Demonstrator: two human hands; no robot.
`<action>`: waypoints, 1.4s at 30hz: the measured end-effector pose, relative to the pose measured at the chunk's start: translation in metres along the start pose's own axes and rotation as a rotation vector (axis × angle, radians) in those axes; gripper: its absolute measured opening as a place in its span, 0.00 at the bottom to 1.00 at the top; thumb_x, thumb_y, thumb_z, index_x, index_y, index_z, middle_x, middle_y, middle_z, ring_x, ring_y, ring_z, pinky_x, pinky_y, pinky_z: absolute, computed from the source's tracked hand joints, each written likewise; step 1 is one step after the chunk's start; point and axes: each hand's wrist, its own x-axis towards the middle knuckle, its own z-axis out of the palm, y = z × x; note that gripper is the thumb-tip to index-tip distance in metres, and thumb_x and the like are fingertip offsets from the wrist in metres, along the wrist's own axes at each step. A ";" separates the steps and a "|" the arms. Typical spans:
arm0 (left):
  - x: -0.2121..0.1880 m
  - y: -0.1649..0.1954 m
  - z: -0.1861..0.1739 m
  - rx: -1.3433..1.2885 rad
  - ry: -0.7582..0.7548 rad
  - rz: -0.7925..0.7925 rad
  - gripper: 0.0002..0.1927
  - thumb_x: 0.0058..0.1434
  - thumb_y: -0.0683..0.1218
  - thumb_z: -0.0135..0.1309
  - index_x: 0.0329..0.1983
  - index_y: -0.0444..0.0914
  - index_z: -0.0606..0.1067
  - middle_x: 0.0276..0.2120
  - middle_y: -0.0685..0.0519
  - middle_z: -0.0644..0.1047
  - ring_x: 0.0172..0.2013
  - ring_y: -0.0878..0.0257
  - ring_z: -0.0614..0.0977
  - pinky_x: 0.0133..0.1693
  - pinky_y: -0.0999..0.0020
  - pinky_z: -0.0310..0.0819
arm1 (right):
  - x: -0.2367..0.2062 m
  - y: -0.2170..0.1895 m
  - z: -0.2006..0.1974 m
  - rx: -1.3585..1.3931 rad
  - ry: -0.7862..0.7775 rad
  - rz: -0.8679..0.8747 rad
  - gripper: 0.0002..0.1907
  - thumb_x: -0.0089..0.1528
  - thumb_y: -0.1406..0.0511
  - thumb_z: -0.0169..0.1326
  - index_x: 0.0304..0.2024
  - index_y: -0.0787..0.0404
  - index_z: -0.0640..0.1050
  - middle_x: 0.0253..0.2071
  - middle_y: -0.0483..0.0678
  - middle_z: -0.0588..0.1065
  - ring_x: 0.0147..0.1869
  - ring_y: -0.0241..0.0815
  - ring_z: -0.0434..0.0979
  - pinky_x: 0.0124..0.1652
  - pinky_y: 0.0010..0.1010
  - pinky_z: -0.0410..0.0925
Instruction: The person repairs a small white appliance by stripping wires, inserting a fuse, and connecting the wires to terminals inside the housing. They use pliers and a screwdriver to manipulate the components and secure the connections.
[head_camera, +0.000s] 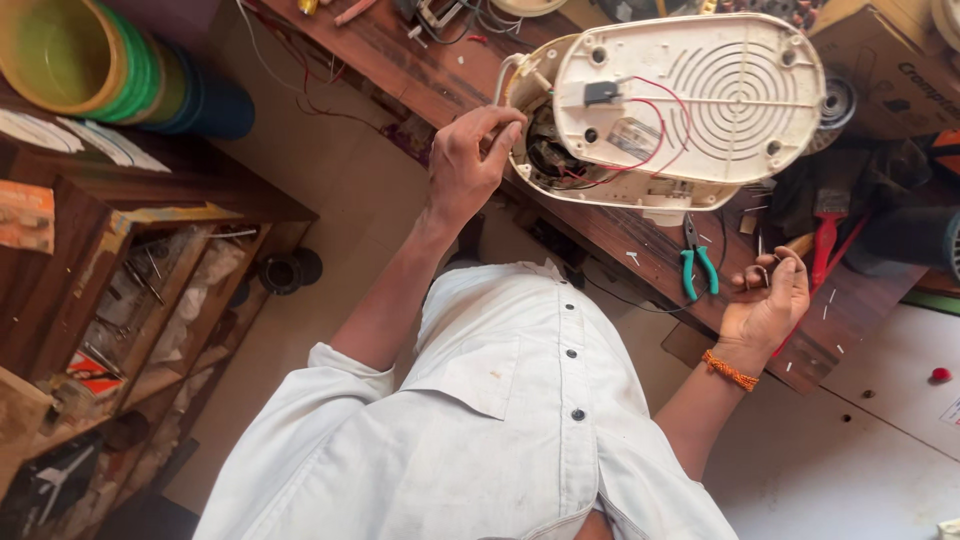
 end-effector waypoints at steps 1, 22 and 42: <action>0.003 0.004 0.006 -0.013 0.000 -0.040 0.07 0.68 0.44 0.57 0.45 0.37 0.81 0.37 0.52 0.84 0.30 0.66 0.84 0.33 0.71 0.78 | -0.001 -0.002 -0.001 0.022 0.026 -0.014 0.11 0.76 0.60 0.55 0.54 0.59 0.75 0.41 0.43 0.73 0.40 0.33 0.70 0.42 0.28 0.67; -0.001 0.018 0.050 -1.029 -0.172 -0.365 0.44 0.70 0.66 0.50 0.81 0.42 0.53 0.66 0.46 0.69 0.56 0.58 0.80 0.55 0.56 0.81 | 0.102 -0.082 0.112 -0.255 -0.541 -0.664 0.06 0.73 0.72 0.62 0.51 0.69 0.80 0.46 0.49 0.79 0.43 0.37 0.78 0.41 0.27 0.73; 0.005 0.007 0.033 -1.358 0.023 -0.296 0.44 0.68 0.49 0.60 0.79 0.48 0.46 0.68 0.49 0.66 0.67 0.56 0.69 0.66 0.54 0.72 | -0.022 -0.093 0.141 0.036 -0.551 -0.192 0.37 0.73 0.48 0.53 0.77 0.58 0.59 0.74 0.57 0.66 0.71 0.47 0.75 0.69 0.40 0.72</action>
